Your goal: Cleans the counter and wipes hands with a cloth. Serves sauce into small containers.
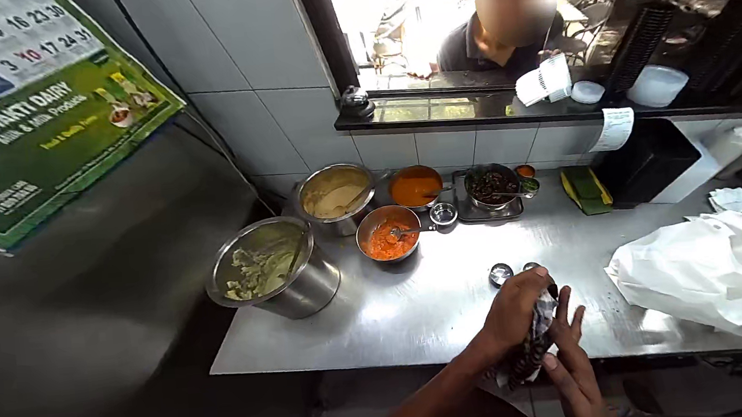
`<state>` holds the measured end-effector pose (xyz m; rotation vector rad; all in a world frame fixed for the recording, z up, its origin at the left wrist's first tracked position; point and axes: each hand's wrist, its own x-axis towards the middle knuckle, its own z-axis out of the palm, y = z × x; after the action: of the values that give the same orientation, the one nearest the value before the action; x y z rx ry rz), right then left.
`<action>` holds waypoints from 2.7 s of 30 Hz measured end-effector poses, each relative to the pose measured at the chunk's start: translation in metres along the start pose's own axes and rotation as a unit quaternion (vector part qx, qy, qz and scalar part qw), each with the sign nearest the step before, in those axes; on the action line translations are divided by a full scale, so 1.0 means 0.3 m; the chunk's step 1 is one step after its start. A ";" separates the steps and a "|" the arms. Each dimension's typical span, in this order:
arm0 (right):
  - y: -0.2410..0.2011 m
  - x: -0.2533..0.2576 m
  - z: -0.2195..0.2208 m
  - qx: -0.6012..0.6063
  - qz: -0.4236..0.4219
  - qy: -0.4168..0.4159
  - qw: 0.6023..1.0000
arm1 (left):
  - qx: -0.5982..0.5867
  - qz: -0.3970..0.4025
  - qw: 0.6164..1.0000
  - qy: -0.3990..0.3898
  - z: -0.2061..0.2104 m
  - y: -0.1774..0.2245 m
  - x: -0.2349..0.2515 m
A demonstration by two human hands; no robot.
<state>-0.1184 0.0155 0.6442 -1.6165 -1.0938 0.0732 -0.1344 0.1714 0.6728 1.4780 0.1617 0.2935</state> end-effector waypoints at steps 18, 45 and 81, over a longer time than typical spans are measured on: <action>0.310 0.327 0.453 -0.223 0.007 -0.163 0.961 | -0.228 -0.224 0.932 0.170 -0.492 -0.345 0.114; 0.294 0.450 0.428 0.005 0.265 -0.558 0.786 | -0.280 -0.143 0.922 0.224 -0.568 -0.480 0.006; 0.204 0.531 0.477 -0.296 0.228 -0.494 0.785 | -0.248 -0.152 0.932 0.214 -0.617 -0.420 0.028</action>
<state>-0.0716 0.2318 0.6183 -2.4947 -1.5507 1.1091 -0.1671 0.3422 0.5316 0.8538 0.6166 0.3692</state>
